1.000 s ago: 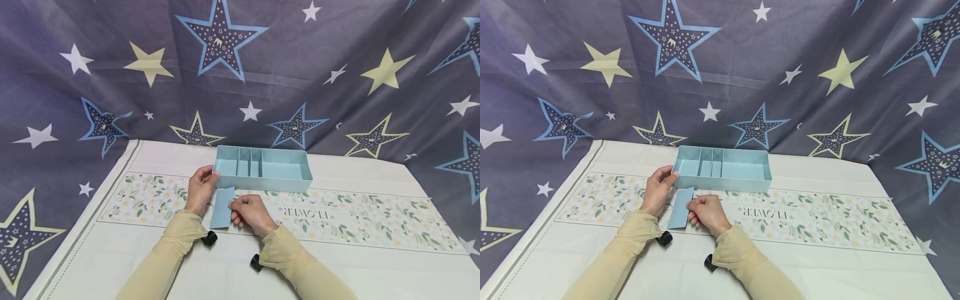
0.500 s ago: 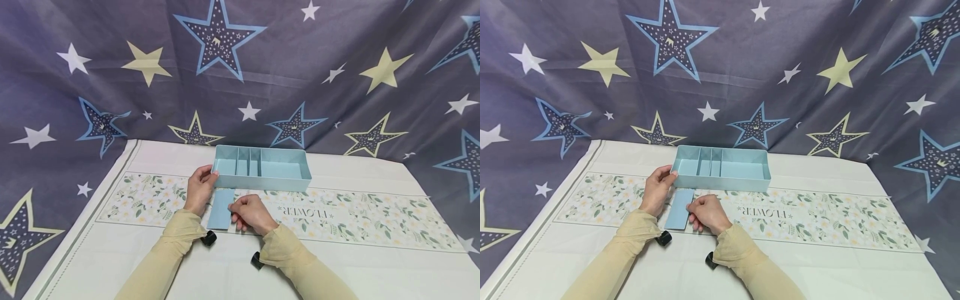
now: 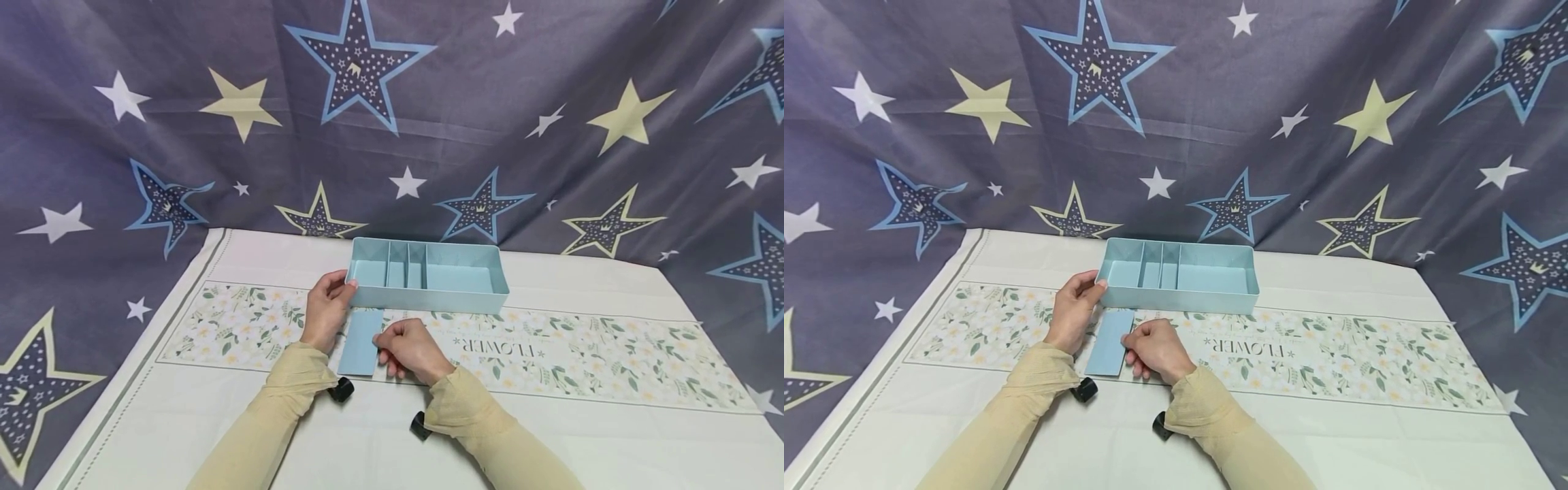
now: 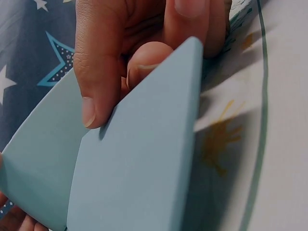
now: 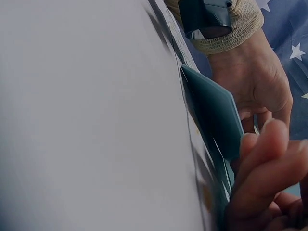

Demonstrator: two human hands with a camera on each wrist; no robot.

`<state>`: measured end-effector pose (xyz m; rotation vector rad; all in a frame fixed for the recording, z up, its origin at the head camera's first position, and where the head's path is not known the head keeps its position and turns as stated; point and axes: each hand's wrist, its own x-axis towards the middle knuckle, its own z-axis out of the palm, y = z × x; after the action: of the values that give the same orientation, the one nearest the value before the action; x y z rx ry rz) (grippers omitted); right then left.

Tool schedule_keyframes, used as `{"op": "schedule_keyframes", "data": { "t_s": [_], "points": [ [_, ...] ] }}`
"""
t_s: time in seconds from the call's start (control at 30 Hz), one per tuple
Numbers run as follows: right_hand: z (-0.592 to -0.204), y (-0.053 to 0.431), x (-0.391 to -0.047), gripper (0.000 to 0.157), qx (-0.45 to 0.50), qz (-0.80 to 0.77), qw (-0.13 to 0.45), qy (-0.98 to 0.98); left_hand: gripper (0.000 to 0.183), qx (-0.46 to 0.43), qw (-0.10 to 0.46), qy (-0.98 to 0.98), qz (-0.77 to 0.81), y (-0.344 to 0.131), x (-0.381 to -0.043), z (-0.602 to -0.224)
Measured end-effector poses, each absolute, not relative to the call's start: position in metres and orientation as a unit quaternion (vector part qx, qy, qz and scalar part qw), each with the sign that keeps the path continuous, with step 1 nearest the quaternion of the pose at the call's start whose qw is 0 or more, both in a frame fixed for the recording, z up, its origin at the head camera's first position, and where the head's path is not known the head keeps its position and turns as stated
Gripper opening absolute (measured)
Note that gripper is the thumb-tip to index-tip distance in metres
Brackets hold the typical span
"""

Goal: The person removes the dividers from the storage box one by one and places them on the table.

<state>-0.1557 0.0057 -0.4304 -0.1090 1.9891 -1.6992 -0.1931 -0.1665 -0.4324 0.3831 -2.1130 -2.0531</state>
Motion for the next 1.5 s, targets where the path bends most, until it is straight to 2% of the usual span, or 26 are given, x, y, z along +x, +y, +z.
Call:
{"op": "schedule_keyframes", "data": {
  "t_s": [0.4,1.5],
  "points": [
    [-0.4305,0.0095,-0.1571,0.022,-0.053,-0.616,0.279,0.735,0.039,0.126,0.082,-0.712,-0.686,-0.1663,-0.1918,-0.4320],
    [-0.4310,0.0093,-0.1567,0.019,-0.046,-0.606,0.279,0.743,0.038,0.126,0.086,-0.713,-0.685,-0.1652,-0.1922,-0.4329]
  ]
}}
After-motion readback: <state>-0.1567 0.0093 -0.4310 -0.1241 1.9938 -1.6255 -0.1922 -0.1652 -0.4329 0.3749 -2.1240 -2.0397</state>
